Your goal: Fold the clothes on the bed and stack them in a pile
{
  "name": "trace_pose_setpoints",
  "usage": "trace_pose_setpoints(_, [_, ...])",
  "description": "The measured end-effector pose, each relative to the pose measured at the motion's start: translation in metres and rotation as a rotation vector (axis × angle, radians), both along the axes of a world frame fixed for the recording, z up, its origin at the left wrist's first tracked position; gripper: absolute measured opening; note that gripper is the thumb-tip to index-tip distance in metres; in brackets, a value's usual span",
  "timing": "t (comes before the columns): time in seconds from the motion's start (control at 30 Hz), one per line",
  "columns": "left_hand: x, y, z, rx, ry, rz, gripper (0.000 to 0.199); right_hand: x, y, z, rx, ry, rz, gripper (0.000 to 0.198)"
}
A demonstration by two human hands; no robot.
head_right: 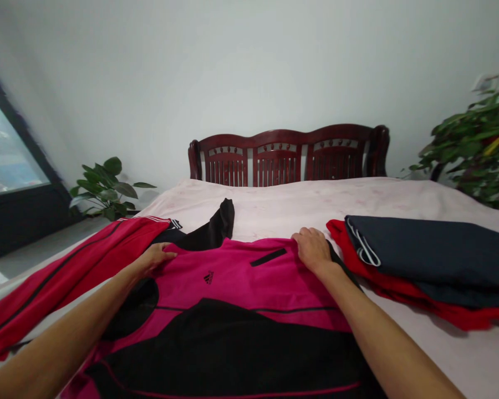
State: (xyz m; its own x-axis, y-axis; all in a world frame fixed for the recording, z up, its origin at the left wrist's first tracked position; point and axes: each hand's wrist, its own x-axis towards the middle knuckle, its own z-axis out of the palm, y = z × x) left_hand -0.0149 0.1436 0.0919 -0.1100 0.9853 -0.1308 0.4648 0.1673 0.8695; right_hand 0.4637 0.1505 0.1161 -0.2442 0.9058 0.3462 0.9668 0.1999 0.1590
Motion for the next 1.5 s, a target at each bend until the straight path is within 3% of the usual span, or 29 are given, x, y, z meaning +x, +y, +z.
trace_pose_setpoints(0.13, [-0.016,-0.028,0.006,0.041,-0.028,-0.057,0.032,0.027,-0.033,-0.008,0.047,0.039,0.185,0.033])
trace_pose_setpoints(0.23, [-0.023,-0.043,0.001,-0.009,0.123,-0.223,0.024,0.042,-0.054,-0.021,-0.085,0.075,0.27,0.031])
trace_pose_setpoints(0.33, [-0.024,-0.046,-0.003,-0.058,0.255,-0.292,0.019,0.041,-0.064,-0.019,-0.226,0.097,0.193,0.034])
trace_pose_setpoints(0.47, [-0.017,-0.044,0.003,-0.06,0.452,-0.329,0.032,0.01,-0.064,0.002,-0.268,0.135,0.109,0.032])
trace_pose_setpoints(0.63, [0.006,-0.05,0.008,0.022,0.777,-0.197,0.027,-0.055,-0.063,0.008,-0.302,0.114,0.309,0.035])
trace_pose_setpoints(0.7, [0.015,-0.054,0.01,0.091,0.878,-0.128,0.015,-0.08,-0.063,0.002,-0.301,0.105,0.335,0.037])
trace_pose_setpoints(0.77, [0.02,-0.056,0.012,0.164,0.953,-0.049,0.023,-0.099,-0.065,-0.004,-0.29,0.104,0.306,0.028])
trace_pose_setpoints(0.87, [0.02,-0.059,0.016,0.236,1.042,0.082,0.035,-0.112,-0.067,-0.012,-0.249,0.128,0.251,0.031])
trace_pose_setpoints(0.97, [0.016,-0.063,0.012,0.225,1.115,0.069,0.036,-0.112,-0.071,-0.021,-0.246,0.162,0.262,0.03])
trace_pose_setpoints(1.1, [0.011,-0.068,0.007,0.118,1.106,-0.053,0.025,-0.106,-0.077,-0.031,-0.312,0.176,0.326,0.024])
trace_pose_setpoints(1.23, [0.022,-0.071,0.024,0.126,1.115,-0.006,0.034,-0.103,-0.083,-0.03,-0.337,0.183,0.362,0.027])
trace_pose_setpoints(1.37, [0.068,-0.065,0.045,0.26,0.905,-0.031,0.038,-0.102,-0.09,-0.025,-0.365,0.158,0.423,0.031])
trace_pose_setpoints(1.43, [0.1,-0.057,0.047,0.264,0.793,-0.098,0.03,-0.101,-0.094,-0.022,-0.373,0.128,0.446,0.033])
trace_pose_setpoints(1.5, [0.13,-0.047,0.041,0.234,0.754,-0.135,0.037,-0.101,-0.098,-0.019,-0.384,0.091,0.457,0.036])
